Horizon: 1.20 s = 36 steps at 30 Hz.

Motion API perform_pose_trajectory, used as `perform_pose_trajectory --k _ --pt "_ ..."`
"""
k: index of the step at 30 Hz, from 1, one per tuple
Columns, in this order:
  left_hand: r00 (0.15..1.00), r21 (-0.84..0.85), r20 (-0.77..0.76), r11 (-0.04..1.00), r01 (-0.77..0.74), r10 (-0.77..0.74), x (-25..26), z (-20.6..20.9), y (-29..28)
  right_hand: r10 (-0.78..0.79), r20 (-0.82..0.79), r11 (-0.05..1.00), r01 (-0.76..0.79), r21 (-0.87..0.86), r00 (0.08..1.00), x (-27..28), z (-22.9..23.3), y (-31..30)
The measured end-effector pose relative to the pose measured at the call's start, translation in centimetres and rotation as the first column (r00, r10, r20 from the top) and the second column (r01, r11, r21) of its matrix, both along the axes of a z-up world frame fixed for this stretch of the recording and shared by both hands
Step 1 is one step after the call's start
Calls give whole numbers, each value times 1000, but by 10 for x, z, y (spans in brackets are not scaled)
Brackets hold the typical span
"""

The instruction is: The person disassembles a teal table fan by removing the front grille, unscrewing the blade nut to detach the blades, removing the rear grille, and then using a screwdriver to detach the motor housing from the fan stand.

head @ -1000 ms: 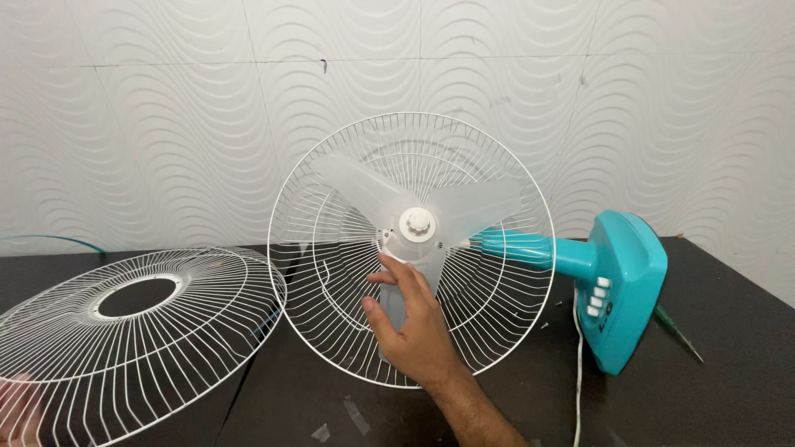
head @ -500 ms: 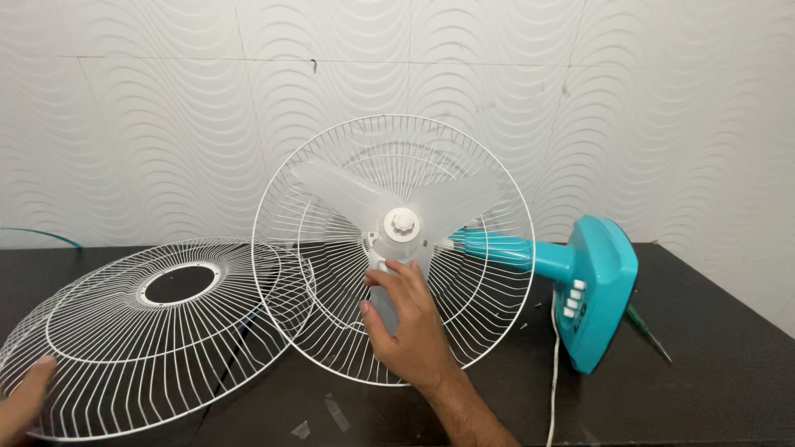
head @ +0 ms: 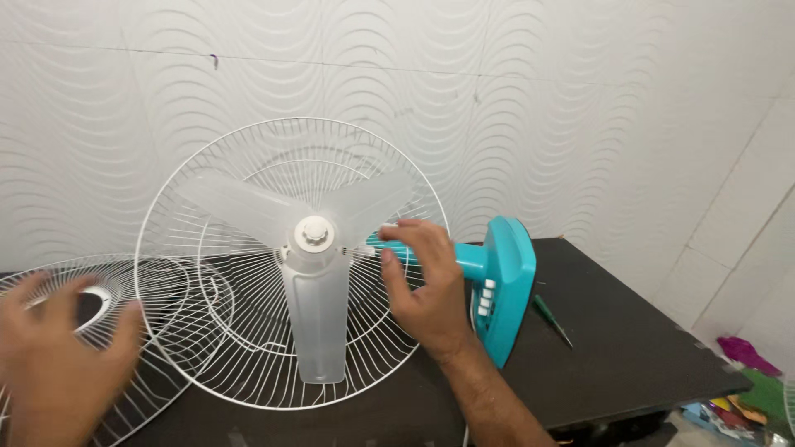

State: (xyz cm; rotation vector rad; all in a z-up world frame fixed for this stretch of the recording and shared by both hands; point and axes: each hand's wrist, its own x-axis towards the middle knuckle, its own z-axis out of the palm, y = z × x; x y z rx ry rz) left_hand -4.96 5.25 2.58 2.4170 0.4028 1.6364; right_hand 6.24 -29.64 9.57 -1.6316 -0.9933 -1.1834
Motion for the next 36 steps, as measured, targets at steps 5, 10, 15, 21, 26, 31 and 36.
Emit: perform_pose_trajectory --k 5,10,15,21,26,31,36 --pt "914 136 -218 917 374 -341 71 23 -132 -271 13 936 260 239 963 37 19 -93" --pt "917 54 -238 938 343 -322 90 32 -170 -469 -339 790 559 251 815 90 -8 -190" --pt "924 6 -161 935 354 -348 93 20 -161 -805 -571 558 531 -638 160 117 -87 -223" --pt "944 -119 37 937 329 -327 94 -1 -142 -899 -435 408 470 -783 56 122 -132 -226" --pt "912 -274 -92 890 364 -401 105 -22 -137 -648 -659 622 764 -170 382 109 -88 -220" --pt "909 -179 -279 947 268 -310 106 -33 -141 -364 -358 820 478 315 860 72 -4 -167" --pt "855 -298 -405 931 212 -325 87 -21 -153 -230 -74 960 239 144 970 30 9 -77"
